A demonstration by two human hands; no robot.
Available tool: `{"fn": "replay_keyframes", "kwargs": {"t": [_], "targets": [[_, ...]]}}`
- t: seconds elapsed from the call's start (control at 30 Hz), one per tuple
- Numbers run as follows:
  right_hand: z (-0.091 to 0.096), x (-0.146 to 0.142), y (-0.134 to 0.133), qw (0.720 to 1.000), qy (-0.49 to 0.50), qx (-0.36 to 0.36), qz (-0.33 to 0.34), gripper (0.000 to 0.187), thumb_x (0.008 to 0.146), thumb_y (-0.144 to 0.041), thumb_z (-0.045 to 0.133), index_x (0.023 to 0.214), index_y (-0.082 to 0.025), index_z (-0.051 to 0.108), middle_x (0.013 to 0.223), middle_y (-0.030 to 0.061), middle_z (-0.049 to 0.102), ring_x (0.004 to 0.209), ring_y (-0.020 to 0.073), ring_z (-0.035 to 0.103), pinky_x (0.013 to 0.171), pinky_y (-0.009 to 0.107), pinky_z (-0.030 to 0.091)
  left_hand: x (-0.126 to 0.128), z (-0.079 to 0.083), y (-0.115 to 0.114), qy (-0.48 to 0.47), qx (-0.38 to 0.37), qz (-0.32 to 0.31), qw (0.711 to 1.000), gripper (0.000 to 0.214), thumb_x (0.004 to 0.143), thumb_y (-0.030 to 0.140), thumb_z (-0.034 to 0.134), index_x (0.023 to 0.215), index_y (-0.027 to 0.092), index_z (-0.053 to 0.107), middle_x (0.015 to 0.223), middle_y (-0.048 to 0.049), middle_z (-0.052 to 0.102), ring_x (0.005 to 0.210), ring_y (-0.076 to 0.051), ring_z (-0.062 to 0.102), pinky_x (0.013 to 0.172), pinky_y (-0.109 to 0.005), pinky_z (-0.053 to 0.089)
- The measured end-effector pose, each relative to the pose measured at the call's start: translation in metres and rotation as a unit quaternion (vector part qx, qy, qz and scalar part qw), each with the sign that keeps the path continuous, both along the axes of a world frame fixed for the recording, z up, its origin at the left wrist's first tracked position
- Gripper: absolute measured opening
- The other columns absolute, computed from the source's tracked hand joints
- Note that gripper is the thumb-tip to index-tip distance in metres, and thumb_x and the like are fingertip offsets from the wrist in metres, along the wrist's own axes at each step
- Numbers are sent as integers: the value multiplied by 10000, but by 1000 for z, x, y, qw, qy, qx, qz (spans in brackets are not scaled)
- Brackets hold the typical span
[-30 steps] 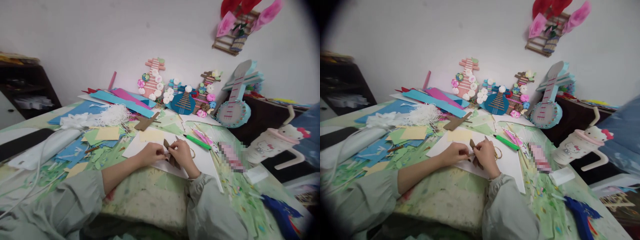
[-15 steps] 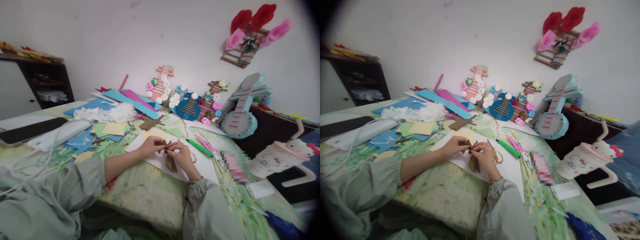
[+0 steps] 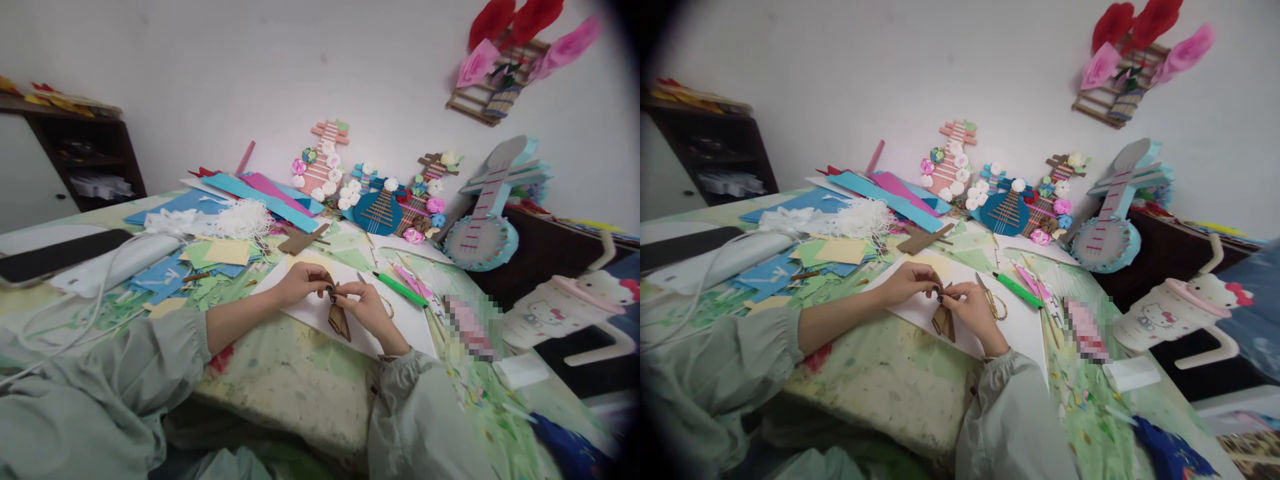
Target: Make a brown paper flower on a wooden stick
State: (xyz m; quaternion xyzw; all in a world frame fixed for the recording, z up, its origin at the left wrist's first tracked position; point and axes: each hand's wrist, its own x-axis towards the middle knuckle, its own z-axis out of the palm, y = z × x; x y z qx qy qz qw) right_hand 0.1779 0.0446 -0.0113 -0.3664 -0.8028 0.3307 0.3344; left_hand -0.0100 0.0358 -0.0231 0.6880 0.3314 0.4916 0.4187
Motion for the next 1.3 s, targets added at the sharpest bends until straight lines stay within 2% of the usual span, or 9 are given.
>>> {"fn": "replay_keyframes", "kwargs": {"t": [0.2, 0.37, 0.47, 0.53, 0.6, 0.73, 0.87, 1.17, 1.3], "targets": [[1, 0, 0, 999, -5, 40, -3, 111, 708, -228, 617, 649, -202, 707, 683, 15, 673, 742, 169, 577, 766, 317, 415, -2, -4, 3, 11, -13, -24, 1000, 197, 717, 272, 666, 808, 98, 675, 712, -59, 664, 573, -101, 577, 568, -224, 459], [-3, -1, 1, 1000, -5, 26, -8, 98, 681, -246, 641, 618, -196, 697, 626, 19, 651, 734, 176, 566, 745, 316, 409, -1, -7, 3, 23, -43, -53, 997, 244, 683, 310, 708, 774, 89, 659, 664, -45, 651, 519, -92, 561, 518, -216, 460], [-3, -1, 1, 1000, 23, 8, -15, 114, 705, -285, 640, 704, -196, 711, 835, 49, 690, 821, 184, 590, 758, 312, 424, -2, -4, 2, 12, -34, -35, 999, 229, 703, 306, 695, 747, 86, 651, 625, -38, 643, 506, -95, 568, 515, -214, 458], [-1, 0, 2, 997, 65, 1, -43, 183, 731, -336, 620, 827, -204, 704, 1107, 72, 633, 927, 191, 587, 750, 298, 442, -3, -1, 2, -7, -31, -6, 999, 227, 711, 304, 689, 754, 85, 650, 649, -50, 660, 514, -99, 580, 521, -217, 461], [1, 3, 3, 991, 108, -16, -72, 264, 743, -374, 600, 936, -207, 665, 1202, 83, 573, 971, 191, 576, 729, 287, 457, -5, 2, 3, -21, -36, 26, 999, 226, 710, 299, 691, 770, 84, 651, 671, -58, 672, 518, -100, 588, 519, -214, 457], [3, 8, 4, 986, 120, -109, -33, 305, 724, -360, 595, 980, -195, 586, 953, 66, 653, 813, 169, 600, 654, 278, 466, -7, 2, 7, -32, -45, 49, 997, 227, 700, 292, 700, 783, 87, 650, 650, -57, 672, 549, -120, 620, 517, -210, 453], [1, 7, 4, 979, 115, -168, 11, 291, 681, -287, 603, 951, -199, 539, 844, 39, 665, 720, 150, 604, 620, 270, 462, -6, 1, 7, -34, -61, 37, 997, 186, 686, 248, 695, 766, 87, 646, 599, -45, 663, 552, -133, 640, 517, -211, 463], [1, 8, 2, 985, 82, -144, 38, 316, 673, -230, 614, 980, -198, 552, 924, 60, 674, 819, 161, 624, 692, 280, 479, -7, -3, 9, -7, -83, 29, 996, 103, 657, 137, 632, 748, 88, 630, 710, -79, 693, 615, -164, 666, 592, -266, 515], [-3, 8, 6, 988, 71, -122, 59, 249, 712, -229, 551, 955, -191, 584, 976, 64, 675, 892, 171, 630, 770, 313, 486, -8, -10, 11, 86, 3, 87, 992, 77, 652, 147, 619, 719, 119, 644, 778, -62, 704, 710, -165, 657, 663, -261, 506]]}}
